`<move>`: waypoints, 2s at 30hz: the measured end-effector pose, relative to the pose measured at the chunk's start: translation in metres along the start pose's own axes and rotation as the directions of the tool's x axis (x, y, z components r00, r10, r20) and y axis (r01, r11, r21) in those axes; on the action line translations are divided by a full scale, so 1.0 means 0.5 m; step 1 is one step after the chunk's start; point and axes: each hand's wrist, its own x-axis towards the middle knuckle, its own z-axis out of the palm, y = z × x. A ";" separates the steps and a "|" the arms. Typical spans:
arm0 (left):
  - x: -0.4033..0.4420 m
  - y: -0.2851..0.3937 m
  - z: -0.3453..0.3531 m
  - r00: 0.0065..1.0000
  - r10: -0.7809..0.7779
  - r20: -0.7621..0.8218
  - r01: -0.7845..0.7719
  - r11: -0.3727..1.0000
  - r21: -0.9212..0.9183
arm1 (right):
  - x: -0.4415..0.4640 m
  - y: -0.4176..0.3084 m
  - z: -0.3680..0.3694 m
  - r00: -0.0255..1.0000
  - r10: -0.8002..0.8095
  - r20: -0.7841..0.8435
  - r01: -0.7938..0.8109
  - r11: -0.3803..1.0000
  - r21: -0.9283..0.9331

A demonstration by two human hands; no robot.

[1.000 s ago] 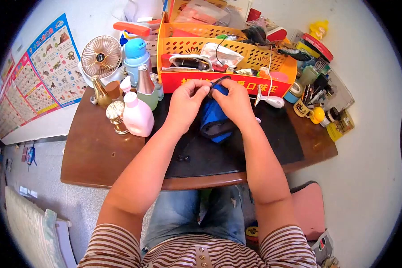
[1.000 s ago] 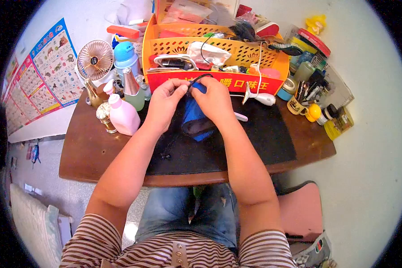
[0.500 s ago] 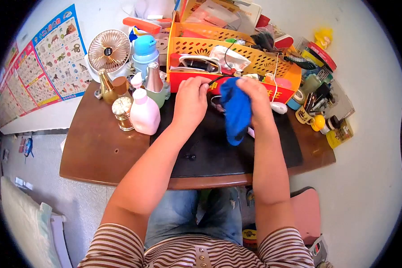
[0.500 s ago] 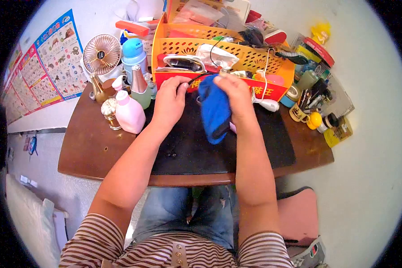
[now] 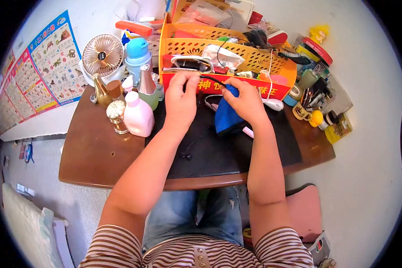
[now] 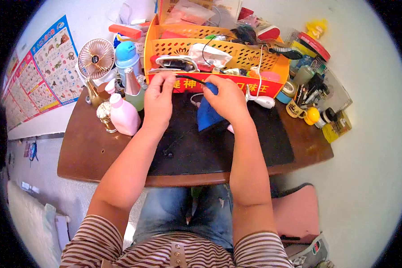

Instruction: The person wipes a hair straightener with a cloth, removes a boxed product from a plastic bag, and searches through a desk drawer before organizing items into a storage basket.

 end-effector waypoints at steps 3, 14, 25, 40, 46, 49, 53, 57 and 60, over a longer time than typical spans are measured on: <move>0.001 0.003 -0.010 0.995 0.080 0.054 -0.088 0.984 0.158 | 0.001 0.009 -0.005 0.981 -0.002 -0.194 -0.038 0.978 -0.203; -0.021 0.075 -0.003 0.918 -0.048 0.395 -0.184 0.830 0.527 | -0.011 -0.049 0.020 0.800 -0.501 -0.329 0.395 0.854 -0.339; -0.004 0.089 -0.028 0.977 0.069 0.200 -0.122 0.956 0.267 | 0.011 0.027 0.005 0.868 -0.241 -0.434 0.111 0.946 -0.305; -0.017 0.088 -0.003 0.898 0.207 0.388 -0.431 0.589 0.684 | -0.004 -0.036 0.025 0.769 -0.533 -0.353 0.396 0.830 -0.393; -0.014 0.078 -0.013 0.946 0.217 0.242 -0.308 0.840 0.447 | 0.000 -0.016 0.024 0.829 -0.457 -0.322 0.355 0.875 -0.328; -0.003 0.052 -0.028 0.989 0.129 0.074 -0.148 0.907 0.395 | 0.006 0.010 0.015 0.919 -0.247 -0.308 0.258 0.966 -0.007; 0.017 0.024 -0.053 0.983 -0.185 -0.015 0.186 0.977 0.105 | 0.025 0.054 -0.025 0.828 0.161 -0.537 0.038 0.940 0.340; 0.005 0.035 -0.037 0.990 -0.129 0.047 0.123 0.985 0.123 | 0.015 0.036 -0.041 0.762 0.210 -0.612 0.163 0.853 0.496; -0.016 0.051 -0.013 0.962 -0.033 0.272 0.016 0.998 0.066 | -0.003 -0.020 -0.017 0.805 -0.172 -0.568 0.399 0.865 0.303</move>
